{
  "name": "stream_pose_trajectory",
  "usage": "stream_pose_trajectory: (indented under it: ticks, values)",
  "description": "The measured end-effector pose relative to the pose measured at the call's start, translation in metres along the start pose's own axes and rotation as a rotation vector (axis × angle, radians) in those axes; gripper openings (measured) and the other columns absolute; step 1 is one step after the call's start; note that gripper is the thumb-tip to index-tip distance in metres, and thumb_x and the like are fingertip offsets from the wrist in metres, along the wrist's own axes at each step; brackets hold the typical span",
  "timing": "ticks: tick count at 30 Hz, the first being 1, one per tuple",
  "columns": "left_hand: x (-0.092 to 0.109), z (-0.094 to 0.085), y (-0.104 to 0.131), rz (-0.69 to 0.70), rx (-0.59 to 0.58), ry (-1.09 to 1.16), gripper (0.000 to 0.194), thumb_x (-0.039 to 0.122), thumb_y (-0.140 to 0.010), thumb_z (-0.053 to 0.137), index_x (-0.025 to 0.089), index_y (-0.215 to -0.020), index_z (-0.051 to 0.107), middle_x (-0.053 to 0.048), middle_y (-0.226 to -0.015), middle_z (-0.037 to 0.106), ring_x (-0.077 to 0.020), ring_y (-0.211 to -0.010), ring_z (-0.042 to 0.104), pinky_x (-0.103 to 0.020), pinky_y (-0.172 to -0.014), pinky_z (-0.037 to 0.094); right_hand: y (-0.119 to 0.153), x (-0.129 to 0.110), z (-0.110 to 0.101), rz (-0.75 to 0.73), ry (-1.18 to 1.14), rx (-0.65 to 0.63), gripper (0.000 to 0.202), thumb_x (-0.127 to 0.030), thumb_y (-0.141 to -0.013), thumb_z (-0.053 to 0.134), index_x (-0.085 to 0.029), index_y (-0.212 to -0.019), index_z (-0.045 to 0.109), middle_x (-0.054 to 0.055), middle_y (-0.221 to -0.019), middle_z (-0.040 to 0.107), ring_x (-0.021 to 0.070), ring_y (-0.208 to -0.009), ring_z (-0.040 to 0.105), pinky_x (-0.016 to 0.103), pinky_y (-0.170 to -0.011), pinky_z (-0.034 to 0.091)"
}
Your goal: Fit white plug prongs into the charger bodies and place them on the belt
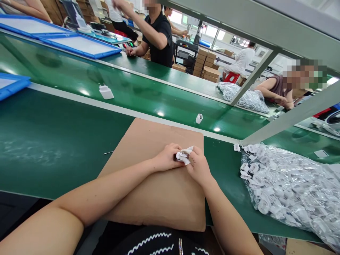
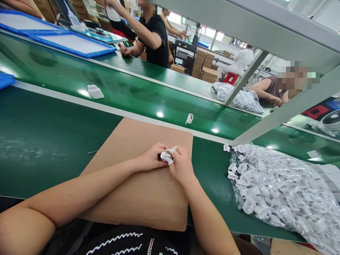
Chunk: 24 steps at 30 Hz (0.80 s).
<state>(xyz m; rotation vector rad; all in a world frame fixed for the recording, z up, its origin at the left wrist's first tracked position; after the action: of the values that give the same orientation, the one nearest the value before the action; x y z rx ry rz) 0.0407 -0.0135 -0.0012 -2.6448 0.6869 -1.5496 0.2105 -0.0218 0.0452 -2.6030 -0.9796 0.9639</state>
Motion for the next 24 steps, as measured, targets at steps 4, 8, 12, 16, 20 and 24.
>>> stream_pose_trajectory:
  ticks: [4, 8, 12, 16, 20, 24]
  values:
    - [0.0003, -0.0012, 0.0003, -0.013, -0.001, 0.031, 0.025, 0.047, -0.081, 0.079, 0.024, -0.085, 0.074, -0.005, -0.105, 0.070, -0.0273, -0.105, 0.059, -0.044, -0.097, 0.045, 0.0015, -0.0003, -0.0032, -0.046, 0.065, 0.025, 0.028, -0.009, -0.087, 0.055, -0.020, -0.107, 0.071, 0.008, -0.092, 0.059, 0.0249, -0.087, 0.056, 0.036, -0.072, 0.048]
    - [0.0012, -0.0014, 0.0001, -0.021, -0.009, 0.024, 0.023, 0.045, -0.080, 0.080, 0.024, -0.085, 0.074, -0.004, -0.106, 0.070, -0.0271, -0.106, 0.059, -0.044, -0.098, 0.044, 0.0008, -0.0017, -0.0032, -0.045, 0.111, 0.008, 0.022, -0.008, -0.086, 0.056, -0.019, -0.099, 0.069, 0.008, -0.090, 0.058, 0.0242, -0.084, 0.054, 0.035, -0.069, 0.046]
    - [0.0029, -0.0017, -0.0004, -0.022, -0.018, 0.020, 0.022, 0.045, -0.079, 0.080, 0.025, -0.086, 0.076, -0.004, -0.106, 0.070, -0.0273, -0.107, 0.059, -0.043, -0.098, 0.044, 0.0000, -0.0060, -0.0040, -0.070, 0.206, -0.003, 0.023, -0.004, -0.080, 0.056, -0.019, -0.094, 0.068, 0.007, -0.086, 0.057, 0.0237, -0.081, 0.053, 0.036, -0.070, 0.044]
    - [0.0026, -0.0021, -0.0007, -0.027, -0.018, 0.017, 0.021, 0.043, -0.077, 0.082, 0.025, -0.085, 0.076, -0.004, -0.106, 0.070, -0.0271, -0.107, 0.059, -0.044, -0.100, 0.043, 0.0004, -0.0068, -0.0059, -0.126, 0.205, 0.022, 0.026, -0.008, -0.084, 0.057, -0.020, -0.103, 0.070, 0.007, -0.088, 0.059, 0.0245, -0.087, 0.055, 0.040, -0.084, 0.049]
    - [0.0009, -0.0018, -0.0009, -0.049, -0.014, 0.033, 0.020, 0.043, -0.078, 0.081, 0.024, -0.081, 0.075, -0.004, -0.106, 0.070, -0.0269, -0.107, 0.058, -0.045, -0.102, 0.041, 0.0015, -0.0061, -0.0059, -0.162, 0.225, 0.080, 0.030, -0.010, -0.082, 0.058, -0.023, -0.107, 0.071, 0.004, -0.087, 0.059, 0.0237, -0.088, 0.057, 0.048, -0.110, 0.042]
    - [0.0022, -0.0020, -0.0004, -0.050, -0.022, 0.055, 0.020, 0.043, -0.078, 0.080, 0.024, -0.083, 0.075, -0.004, -0.106, 0.070, -0.0269, -0.107, 0.058, -0.045, -0.103, 0.040, 0.0022, -0.0085, -0.0050, -0.128, 0.279, 0.101, 0.031, -0.009, -0.079, 0.057, -0.024, -0.103, 0.070, 0.003, -0.085, 0.059, 0.0230, -0.088, 0.057, 0.048, -0.118, 0.035]
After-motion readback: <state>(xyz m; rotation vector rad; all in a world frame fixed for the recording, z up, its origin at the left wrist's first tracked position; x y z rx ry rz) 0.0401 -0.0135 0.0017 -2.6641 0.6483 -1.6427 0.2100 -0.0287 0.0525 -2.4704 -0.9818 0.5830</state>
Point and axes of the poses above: each hand's wrist, its own y-axis away from the middle knuckle, its own z-axis out of the palm, x = y × z, the point moved 3 cm from there along -y, towards the middle knuckle
